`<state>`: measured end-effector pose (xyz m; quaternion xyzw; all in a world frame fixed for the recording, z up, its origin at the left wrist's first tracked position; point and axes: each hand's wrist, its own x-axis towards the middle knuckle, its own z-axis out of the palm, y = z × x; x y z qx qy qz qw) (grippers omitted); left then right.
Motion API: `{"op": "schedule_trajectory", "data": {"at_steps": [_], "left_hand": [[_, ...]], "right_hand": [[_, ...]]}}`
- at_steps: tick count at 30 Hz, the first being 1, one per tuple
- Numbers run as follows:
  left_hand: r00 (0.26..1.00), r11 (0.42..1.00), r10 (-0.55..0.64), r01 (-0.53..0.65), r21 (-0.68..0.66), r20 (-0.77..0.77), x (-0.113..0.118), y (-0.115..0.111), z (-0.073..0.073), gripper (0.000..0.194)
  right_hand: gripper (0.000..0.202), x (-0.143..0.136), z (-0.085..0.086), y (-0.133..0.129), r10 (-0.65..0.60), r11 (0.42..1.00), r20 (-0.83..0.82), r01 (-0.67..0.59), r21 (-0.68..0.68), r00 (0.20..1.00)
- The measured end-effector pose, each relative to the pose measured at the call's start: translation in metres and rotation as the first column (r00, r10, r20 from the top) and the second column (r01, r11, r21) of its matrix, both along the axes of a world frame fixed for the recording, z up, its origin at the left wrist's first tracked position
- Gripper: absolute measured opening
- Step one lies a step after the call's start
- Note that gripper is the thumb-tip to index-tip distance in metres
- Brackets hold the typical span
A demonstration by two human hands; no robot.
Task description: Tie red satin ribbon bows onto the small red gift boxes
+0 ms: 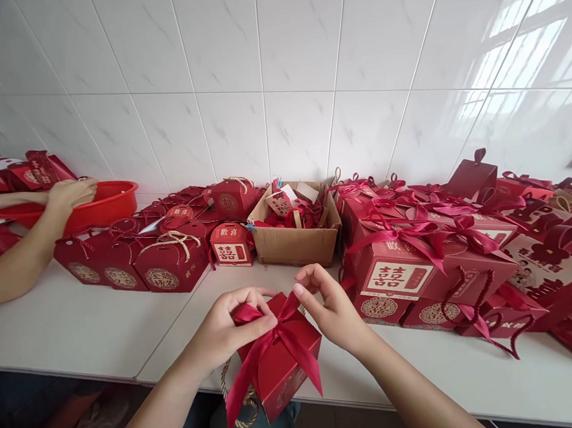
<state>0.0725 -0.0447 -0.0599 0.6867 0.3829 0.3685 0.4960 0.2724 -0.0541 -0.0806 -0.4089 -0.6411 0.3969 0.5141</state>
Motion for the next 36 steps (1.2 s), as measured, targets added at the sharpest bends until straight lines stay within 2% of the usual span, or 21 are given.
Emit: {"op": "schedule_trajectory", "data": {"at_steps": [2, 4, 6, 7, 8, 10, 11, 13, 16, 19, 25, 31, 34, 36], "left_hand": [[0.993, 1.0, 0.006, -0.004, -0.014, 0.121, -0.003, 0.0, -0.004, 0.029], [0.966, 0.997, 0.065, -0.056, -0.046, 0.251, -0.007, 0.0, -0.012, 0.03], [0.908, 0.98, 0.191, -0.151, -0.132, 0.373, -0.011, 0.0, -0.024, 0.043], [0.866, 0.96, 0.266, -0.198, -0.198, 0.423, -0.012, 0.0, -0.031, 0.05], [0.825, 0.936, 0.334, -0.23, -0.267, 0.457, -0.014, 0.0, -0.038, 0.054], [0.782, 0.899, 0.399, -0.232, -0.372, 0.478, -0.015, -0.001, -0.051, 0.057], [0.785, 0.893, 0.4, -0.219, -0.392, 0.472, -0.015, -0.001, -0.057, 0.056], [0.821, 0.901, 0.372, -0.206, -0.383, 0.433, -0.013, -0.003, -0.063, 0.055], [0.875, 0.914, 0.349, -0.238, -0.328, 0.336, -0.01, -0.005, -0.064, 0.054], [0.901, 0.923, 0.324, -0.235, -0.304, 0.289, -0.011, -0.008, -0.061, 0.054], [0.927, 0.947, 0.235, -0.15, -0.285, 0.291, -0.017, -0.005, -0.063, 0.056], [0.937, 0.962, 0.219, -0.161, -0.22, 0.271, -0.019, 0.0, -0.066, 0.058], [0.942, 0.963, 0.248, -0.213, -0.167, 0.226, -0.019, 0.003, -0.068, 0.059], [0.947, 0.966, 0.242, -0.215, -0.144, 0.211, -0.019, 0.004, -0.068, 0.058]], "right_hand": [[0.031, 0.004, -0.009, -0.011, -0.043, 0.999, -0.032, 0.042, -0.031, 0.999], [0.036, 0.007, -0.027, -0.026, -0.13, 0.989, -0.073, 0.125, -0.073, 0.989], [0.039, 0.008, -0.05, -0.046, -0.237, 0.97, -0.126, 0.229, -0.077, 0.963], [0.043, 0.006, -0.062, -0.057, -0.255, 0.967, -0.142, 0.252, -0.038, 0.956], [0.05, 0.002, -0.074, -0.067, -0.26, 0.964, -0.134, 0.265, 0.022, 0.956], [0.083, -0.012, -0.091, -0.086, -0.297, 0.945, -0.057, 0.302, 0.127, 0.953], [0.1, -0.02, -0.097, -0.092, -0.337, 0.932, -0.001, 0.334, 0.139, 0.941], [0.116, -0.038, -0.103, -0.1, -0.419, 0.9, 0.044, 0.409, 0.15, 0.907], [0.118, -0.059, -0.103, -0.101, -0.474, 0.88, 0.082, 0.467, 0.087, 0.877], [0.117, -0.067, -0.097, -0.096, -0.49, 0.872, 0.094, 0.487, 0.056, 0.867], [0.093, -0.067, -0.075, -0.091, -0.471, 0.88, 0.079, 0.461, 0.117, 0.879], [0.098, -0.061, -0.066, -0.109, -0.535, 0.836, 0.033, 0.523, 0.168, 0.845], [0.095, -0.038, -0.06, -0.131, -0.631, 0.757, 0.002, 0.615, 0.22, 0.776], [0.085, -0.011, -0.048, -0.149, -0.743, 0.638, -0.039, 0.726, 0.256, 0.668]]}}
